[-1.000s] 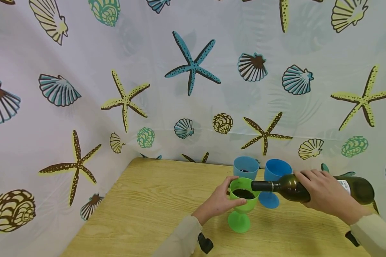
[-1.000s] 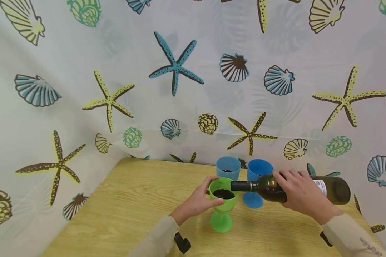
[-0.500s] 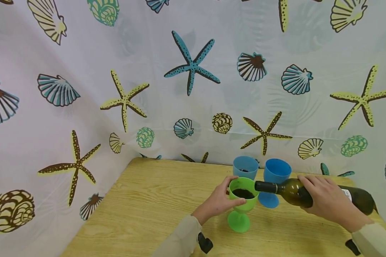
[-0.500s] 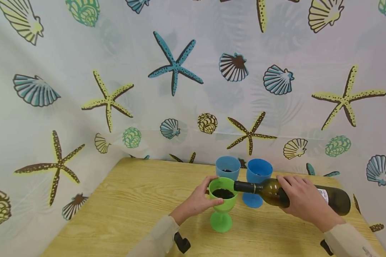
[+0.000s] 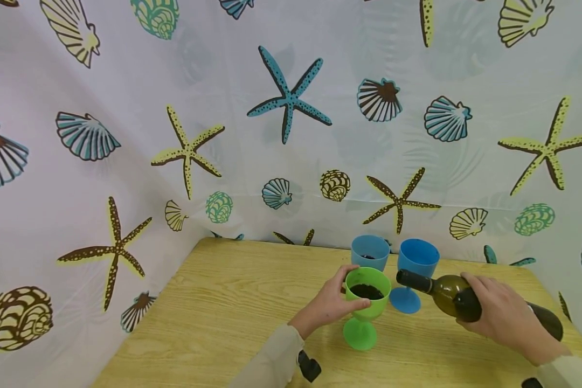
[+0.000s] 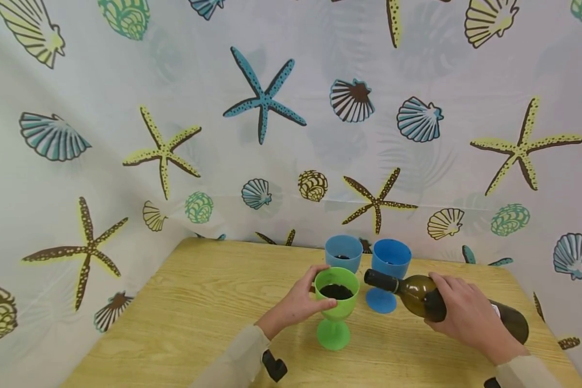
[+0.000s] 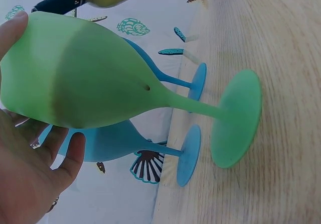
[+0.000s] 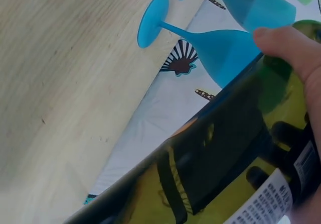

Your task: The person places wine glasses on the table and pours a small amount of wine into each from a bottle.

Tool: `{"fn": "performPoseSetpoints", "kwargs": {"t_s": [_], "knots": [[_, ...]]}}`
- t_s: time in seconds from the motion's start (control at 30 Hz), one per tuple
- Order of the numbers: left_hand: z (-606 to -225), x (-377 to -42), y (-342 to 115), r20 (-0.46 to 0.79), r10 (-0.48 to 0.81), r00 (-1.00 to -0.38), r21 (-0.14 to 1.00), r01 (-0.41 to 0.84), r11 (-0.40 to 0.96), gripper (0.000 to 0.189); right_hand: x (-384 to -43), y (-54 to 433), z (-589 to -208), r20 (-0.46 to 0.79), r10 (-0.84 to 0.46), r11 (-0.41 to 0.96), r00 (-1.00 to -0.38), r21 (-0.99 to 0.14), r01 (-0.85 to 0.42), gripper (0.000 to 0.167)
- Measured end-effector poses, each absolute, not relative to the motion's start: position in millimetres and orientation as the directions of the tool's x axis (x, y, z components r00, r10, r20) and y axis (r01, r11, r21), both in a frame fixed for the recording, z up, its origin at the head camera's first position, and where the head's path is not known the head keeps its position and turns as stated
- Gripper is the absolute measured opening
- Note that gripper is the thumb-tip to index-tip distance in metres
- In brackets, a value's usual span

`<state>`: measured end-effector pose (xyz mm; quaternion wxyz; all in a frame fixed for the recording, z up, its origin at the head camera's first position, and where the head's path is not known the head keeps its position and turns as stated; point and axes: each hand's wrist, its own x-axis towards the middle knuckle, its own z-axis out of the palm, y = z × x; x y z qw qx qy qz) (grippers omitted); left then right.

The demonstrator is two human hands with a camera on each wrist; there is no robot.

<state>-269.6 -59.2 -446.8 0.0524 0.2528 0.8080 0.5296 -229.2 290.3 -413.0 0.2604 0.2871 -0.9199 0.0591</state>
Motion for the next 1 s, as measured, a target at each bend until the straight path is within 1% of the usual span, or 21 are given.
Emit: {"fn": "performPoseSetpoints", "kwargs": {"t_s": [0.2,0.37,0.43,0.53,0.63,0.7,0.77,1.0], "knots": [[-447,-269,-59,0.192,0.467,-0.863,0.883,0.359,0.301,0.068,-226,289,-424,0.576,-0.427,0.836,-0.697,-0.042,-0.547,0.094],[-446,-267,-60,0.186,0.466,-0.865,0.886,0.352,0.3,0.068,-222,284,-431,0.605,-0.346,0.846,-0.717,-0.129,-0.517,0.095],[-446,-267,-60,0.186,0.466,-0.865,0.887,0.352,0.3,0.068,-221,281,-433,0.614,-0.304,0.845,-0.728,-0.179,-0.504,0.095],[-446,-268,-60,0.189,0.468,-0.863,0.887,0.355,0.297,0.068,-217,277,-433,0.623,-0.216,0.831,-0.752,-0.287,-0.476,0.095],[-447,-269,-60,0.19,0.47,-0.862,0.888,0.355,0.291,0.068,-214,273,-433,0.607,-0.116,0.808,-0.786,-0.402,-0.43,0.094],[-447,-269,-60,0.19,0.472,-0.861,0.888,0.355,0.291,0.068,-213,270,-434,0.603,-0.058,0.792,-0.796,-0.458,-0.405,0.094],[-447,-269,-61,0.187,0.471,-0.862,0.889,0.353,0.293,0.068,-213,267,-435,0.608,-0.011,0.771,-0.794,-0.501,-0.394,0.093],[-446,-268,-60,0.189,0.471,-0.862,0.884,0.358,0.3,0.067,-216,260,-440,0.63,0.137,0.726,-0.764,-0.589,-0.356,0.093]]}}
